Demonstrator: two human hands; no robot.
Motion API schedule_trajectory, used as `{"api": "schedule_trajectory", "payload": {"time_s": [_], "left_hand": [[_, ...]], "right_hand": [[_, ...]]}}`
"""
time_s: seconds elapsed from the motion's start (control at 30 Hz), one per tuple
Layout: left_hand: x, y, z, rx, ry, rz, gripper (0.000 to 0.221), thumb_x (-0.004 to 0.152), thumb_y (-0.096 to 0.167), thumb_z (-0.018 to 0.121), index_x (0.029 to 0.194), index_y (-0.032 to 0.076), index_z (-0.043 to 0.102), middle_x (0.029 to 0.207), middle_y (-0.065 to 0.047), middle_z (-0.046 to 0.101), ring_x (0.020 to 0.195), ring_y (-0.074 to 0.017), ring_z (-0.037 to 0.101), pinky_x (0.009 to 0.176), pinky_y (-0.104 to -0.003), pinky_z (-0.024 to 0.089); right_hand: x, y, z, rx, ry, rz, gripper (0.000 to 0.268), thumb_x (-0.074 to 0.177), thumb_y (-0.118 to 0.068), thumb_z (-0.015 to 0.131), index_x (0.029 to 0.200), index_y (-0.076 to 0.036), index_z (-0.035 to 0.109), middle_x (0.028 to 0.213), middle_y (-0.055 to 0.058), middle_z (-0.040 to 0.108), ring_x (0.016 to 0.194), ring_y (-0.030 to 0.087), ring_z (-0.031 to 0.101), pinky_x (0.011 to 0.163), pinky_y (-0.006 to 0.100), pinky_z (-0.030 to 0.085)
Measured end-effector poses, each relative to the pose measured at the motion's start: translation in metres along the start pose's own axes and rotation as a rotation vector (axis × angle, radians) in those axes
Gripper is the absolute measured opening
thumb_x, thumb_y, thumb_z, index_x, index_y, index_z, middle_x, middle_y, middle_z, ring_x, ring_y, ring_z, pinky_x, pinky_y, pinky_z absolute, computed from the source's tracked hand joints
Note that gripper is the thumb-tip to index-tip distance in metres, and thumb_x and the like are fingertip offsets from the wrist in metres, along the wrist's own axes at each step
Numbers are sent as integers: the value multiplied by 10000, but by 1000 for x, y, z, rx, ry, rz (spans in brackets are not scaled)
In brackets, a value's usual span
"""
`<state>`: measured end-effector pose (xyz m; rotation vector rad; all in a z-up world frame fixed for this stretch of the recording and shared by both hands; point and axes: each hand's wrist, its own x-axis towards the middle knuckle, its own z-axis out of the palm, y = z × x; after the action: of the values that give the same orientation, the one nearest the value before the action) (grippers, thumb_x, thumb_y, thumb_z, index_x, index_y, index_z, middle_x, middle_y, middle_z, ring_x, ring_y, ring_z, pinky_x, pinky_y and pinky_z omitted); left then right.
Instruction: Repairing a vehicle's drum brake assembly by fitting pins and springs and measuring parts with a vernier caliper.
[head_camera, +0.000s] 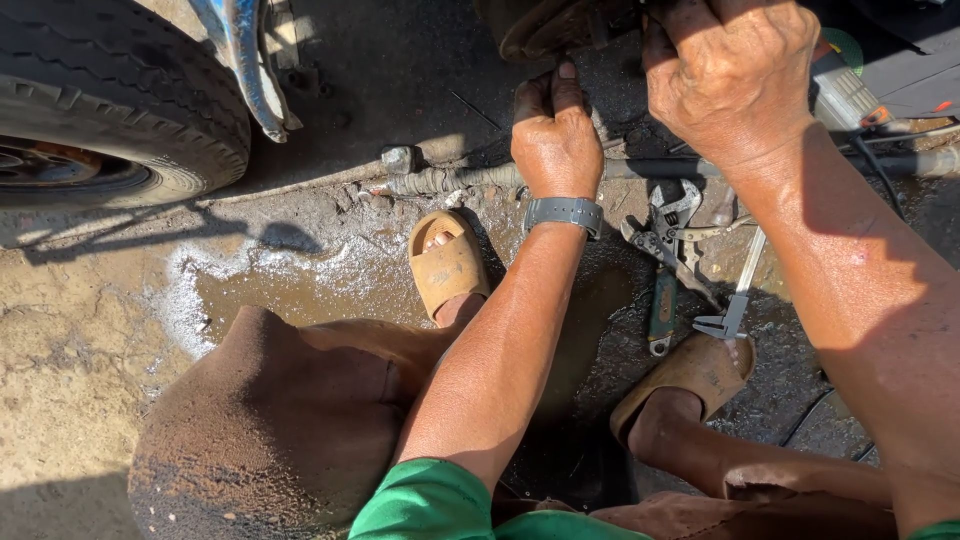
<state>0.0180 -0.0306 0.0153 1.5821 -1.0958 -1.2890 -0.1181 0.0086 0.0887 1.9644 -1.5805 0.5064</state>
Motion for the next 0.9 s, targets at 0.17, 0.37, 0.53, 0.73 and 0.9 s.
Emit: {"api": "schedule_trajectory", "payload": {"time_s": [0.17, 0.37, 0.53, 0.73, 0.9], "left_hand": [[-23, 5, 3, 38, 157, 215, 235, 972, 332, 639, 1034, 106, 636, 811, -50, 731, 599, -190, 678, 546, -346, 544], [-13, 9, 6, 238, 48, 598, 166, 961, 195, 699, 1120, 159, 726, 1048, -120, 735, 678, -313, 692, 637, -426, 549], [-14, 6, 2, 269, -41, 630, 194, 939, 235, 683, 1082, 126, 754, 911, -150, 712, 655, -305, 652, 618, -419, 526], [-8, -10, 5, 282, -41, 621, 256, 961, 346, 664, 1156, 194, 731, 1028, -124, 751, 771, -299, 724, 725, -408, 580], [-1, -19, 7, 280, -53, 692, 292, 945, 354, 693, 1190, 196, 718, 1020, -111, 728, 807, -313, 700, 763, -435, 574]], "right_hand": [[-4, 6, 2, 21, 0, 1, 83, 1038, -32, 952, 1062, -71, 883, 874, 38, 718, 589, 194, 509, 582, 316, 426], [-13, 13, 7, 16, -36, 11, 46, 1055, -61, 909, 1077, -86, 877, 812, 40, 675, 568, 223, 465, 586, 331, 422], [-8, 8, 4, 43, -12, 31, 57, 1071, -26, 912, 1094, -77, 902, 803, 41, 642, 582, 205, 443, 579, 335, 388], [-11, 11, 4, 142, -12, 21, 79, 1056, 35, 867, 1036, -41, 862, 776, 49, 616, 576, 205, 381, 588, 344, 366], [-4, 6, 5, 46, -15, 29, 36, 1044, -22, 907, 1034, -55, 898, 769, 29, 672, 526, 176, 419, 543, 323, 373]]}}
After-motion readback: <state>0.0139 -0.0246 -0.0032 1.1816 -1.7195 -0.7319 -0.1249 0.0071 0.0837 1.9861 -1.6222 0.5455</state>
